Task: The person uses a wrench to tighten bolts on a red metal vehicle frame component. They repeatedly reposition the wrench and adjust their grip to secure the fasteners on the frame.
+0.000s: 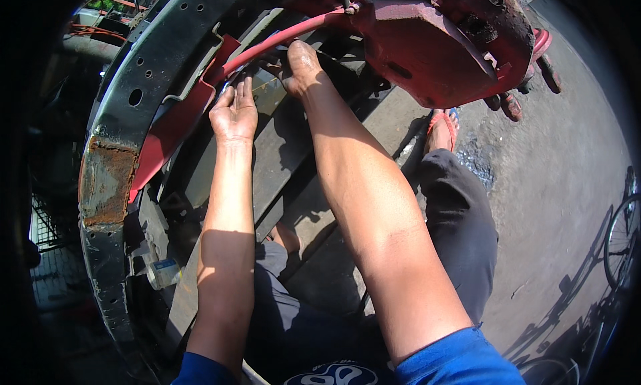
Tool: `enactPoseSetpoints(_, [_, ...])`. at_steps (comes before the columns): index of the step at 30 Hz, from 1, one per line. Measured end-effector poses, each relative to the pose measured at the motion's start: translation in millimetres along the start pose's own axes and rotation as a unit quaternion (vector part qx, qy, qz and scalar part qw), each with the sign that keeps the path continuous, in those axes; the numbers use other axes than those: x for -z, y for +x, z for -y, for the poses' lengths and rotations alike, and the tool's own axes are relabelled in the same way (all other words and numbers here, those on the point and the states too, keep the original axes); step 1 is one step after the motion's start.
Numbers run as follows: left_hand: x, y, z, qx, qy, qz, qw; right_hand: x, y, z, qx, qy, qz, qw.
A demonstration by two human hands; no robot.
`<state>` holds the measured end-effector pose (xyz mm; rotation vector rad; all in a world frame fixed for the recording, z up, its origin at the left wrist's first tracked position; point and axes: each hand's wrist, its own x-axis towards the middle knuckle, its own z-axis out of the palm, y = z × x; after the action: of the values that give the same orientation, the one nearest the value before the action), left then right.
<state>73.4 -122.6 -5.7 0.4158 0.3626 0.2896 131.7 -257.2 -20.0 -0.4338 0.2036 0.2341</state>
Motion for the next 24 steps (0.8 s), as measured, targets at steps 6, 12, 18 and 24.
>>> enactPoseSetpoints(6, [4,7,5,-0.026,0.071,0.081,0.994,-18,40,-18,-0.036,0.065,0.009,0.997])
enactPoseSetpoints(12, [10,-15,-2,0.007,0.095,0.074,0.993,-3,23,-26,0.003,0.278,0.070,0.958])
enactPoseSetpoints(18, [6,-15,-5,0.017,0.093,0.099,0.991,-8,29,-25,0.016,0.284,0.067,0.956])
enactPoseSetpoints(24, [11,-28,-16,0.041,0.136,0.129,0.981,-15,8,-8,0.011,0.261,0.048,0.964])
